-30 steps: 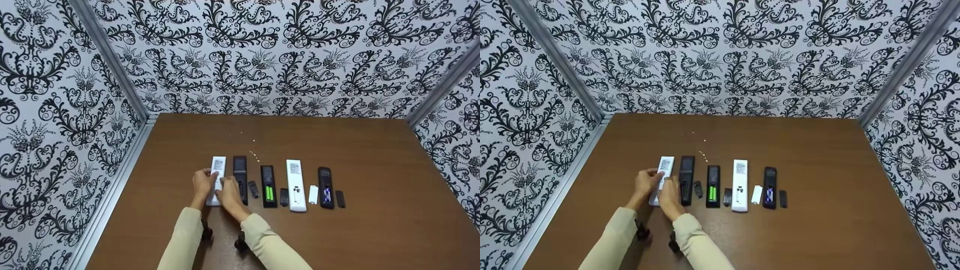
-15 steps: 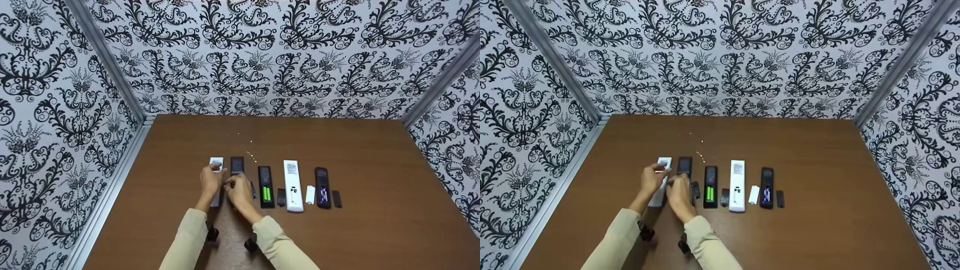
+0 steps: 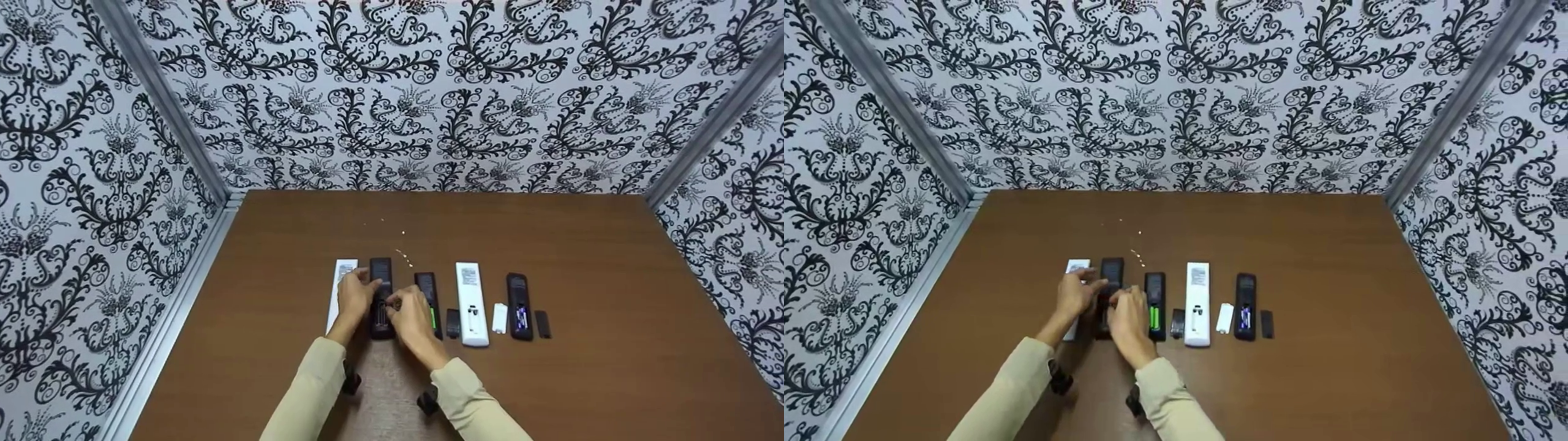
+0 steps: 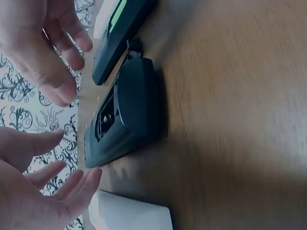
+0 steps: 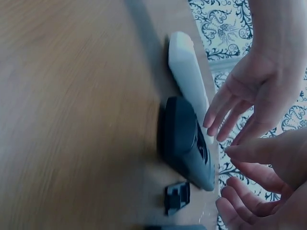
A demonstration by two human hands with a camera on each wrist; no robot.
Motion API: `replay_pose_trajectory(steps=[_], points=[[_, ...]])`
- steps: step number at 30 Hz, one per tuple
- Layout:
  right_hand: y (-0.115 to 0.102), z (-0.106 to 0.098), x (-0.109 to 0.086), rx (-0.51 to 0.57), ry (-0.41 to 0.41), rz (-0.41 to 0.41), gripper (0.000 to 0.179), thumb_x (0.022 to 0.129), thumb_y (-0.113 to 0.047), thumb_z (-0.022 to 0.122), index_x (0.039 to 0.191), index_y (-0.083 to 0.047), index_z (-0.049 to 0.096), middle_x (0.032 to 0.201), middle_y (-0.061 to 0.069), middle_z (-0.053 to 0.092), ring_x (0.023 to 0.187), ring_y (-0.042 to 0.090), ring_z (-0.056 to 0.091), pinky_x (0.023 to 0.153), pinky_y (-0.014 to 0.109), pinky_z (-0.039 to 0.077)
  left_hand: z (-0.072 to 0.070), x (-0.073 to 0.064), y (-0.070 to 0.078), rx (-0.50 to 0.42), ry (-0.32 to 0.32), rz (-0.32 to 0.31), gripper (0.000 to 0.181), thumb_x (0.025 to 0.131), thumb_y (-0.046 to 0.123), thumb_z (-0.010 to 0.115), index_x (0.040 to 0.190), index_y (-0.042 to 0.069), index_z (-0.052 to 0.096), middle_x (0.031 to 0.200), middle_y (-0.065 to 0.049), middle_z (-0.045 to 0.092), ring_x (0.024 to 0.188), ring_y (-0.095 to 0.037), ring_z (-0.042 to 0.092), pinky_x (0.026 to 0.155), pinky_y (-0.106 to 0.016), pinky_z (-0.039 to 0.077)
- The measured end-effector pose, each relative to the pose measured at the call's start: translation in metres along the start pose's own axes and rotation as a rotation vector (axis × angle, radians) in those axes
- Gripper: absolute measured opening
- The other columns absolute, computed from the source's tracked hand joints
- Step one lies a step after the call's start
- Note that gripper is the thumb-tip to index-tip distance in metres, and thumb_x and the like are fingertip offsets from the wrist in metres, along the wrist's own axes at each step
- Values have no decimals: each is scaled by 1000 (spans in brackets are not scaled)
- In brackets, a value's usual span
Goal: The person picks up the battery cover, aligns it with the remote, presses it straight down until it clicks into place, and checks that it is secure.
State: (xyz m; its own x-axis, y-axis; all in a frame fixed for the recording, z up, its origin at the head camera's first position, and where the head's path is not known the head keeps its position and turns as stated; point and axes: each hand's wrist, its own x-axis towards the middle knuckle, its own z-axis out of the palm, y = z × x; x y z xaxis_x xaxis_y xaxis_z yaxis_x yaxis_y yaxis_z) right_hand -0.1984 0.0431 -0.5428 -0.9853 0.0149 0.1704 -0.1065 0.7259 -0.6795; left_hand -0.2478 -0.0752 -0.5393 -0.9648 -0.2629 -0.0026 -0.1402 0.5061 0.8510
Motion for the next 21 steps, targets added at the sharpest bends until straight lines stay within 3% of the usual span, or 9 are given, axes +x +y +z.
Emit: replay_pose_trajectory(steps=[6,13,17,21], points=[[8,-6,-2,-69,-4,12,9,80,-6,80,89,-8,76,102,11,66,98,32,62,84,46,53,9,1,1,70,3,-10,42,82,14,82,118,-3,70,107,-21,74,97,-32,69,87,-46,55],[19,-5,-6,-272,22,-57,12,76,-11,84,86,-9,78,94,9,67,90,29,61,80,43,51,14,-1,3,146,-16,-55,49,82,19,82,123,-2,66,104,-19,68,95,-32,64,85,-47,53],[22,-3,-8,-339,27,-72,14,72,-11,86,84,-8,78,92,9,65,89,29,59,78,43,49,19,-2,4,177,-12,-37,50,77,18,87,117,-5,68,99,-22,67,93,-36,65,84,-48,54],[25,0,-10,-360,31,-78,13,72,-11,85,75,-5,74,89,11,64,86,32,58,75,44,49,24,-4,4,236,-4,-35,54,71,19,91,111,-8,66,104,-27,64,100,-42,63,91,-49,52]])
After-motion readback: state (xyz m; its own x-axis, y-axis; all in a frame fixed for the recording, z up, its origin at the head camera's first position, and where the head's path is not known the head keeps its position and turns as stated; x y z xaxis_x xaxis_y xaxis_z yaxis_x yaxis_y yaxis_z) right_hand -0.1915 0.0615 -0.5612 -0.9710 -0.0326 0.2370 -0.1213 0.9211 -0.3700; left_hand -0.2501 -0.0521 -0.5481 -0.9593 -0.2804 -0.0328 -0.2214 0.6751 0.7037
